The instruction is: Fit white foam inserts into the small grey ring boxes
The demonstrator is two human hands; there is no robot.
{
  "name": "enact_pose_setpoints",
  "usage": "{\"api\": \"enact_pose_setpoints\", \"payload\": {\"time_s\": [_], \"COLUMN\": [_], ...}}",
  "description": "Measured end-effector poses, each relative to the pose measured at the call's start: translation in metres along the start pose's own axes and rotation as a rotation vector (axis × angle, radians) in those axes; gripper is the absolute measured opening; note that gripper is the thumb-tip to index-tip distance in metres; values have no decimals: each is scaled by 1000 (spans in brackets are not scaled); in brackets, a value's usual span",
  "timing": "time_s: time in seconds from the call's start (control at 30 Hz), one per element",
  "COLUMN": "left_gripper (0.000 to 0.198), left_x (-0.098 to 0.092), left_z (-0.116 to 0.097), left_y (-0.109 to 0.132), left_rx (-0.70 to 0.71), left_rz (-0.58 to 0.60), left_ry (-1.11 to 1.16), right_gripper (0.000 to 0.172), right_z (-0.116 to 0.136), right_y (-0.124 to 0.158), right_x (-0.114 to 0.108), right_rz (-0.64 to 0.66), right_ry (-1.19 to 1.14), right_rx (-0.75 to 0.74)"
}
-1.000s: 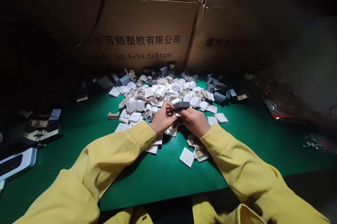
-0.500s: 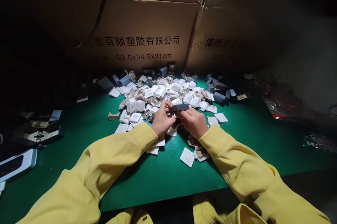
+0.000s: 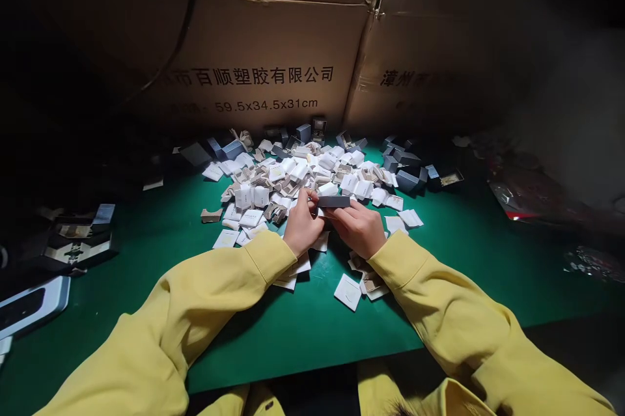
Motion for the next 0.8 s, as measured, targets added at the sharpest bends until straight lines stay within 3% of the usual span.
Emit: {"api": "enact_pose_setpoints", "payload": {"time_s": [0.23, 0.57, 0.8], "left_gripper": [29, 27, 27], "left_x": [-1, 4, 3], "left_z": [5, -2, -5], "left_y": [0, 2, 3], "left_rx": [-10, 17, -27], "left_rz": [-10, 43, 44], "left_ry": [19, 59, 27], "right_gripper": [18, 23, 20], "right_z": [3, -9, 5], "right_y": [1, 6, -2], "right_x": [-7, -3, -11], "right_rz": [-60, -61, -77], "right_ry": [10, 101, 102], "right_rx": [-90, -99, -168]}}
Point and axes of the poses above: each hand's wrist, its own y-axis away from the middle knuckle, its own x-axis out of the palm, z = x × y, the point moved 10 cm from there along -y, towards the middle knuckle, and after that the axes turned 1 degree about y, right-handed, at the moved point
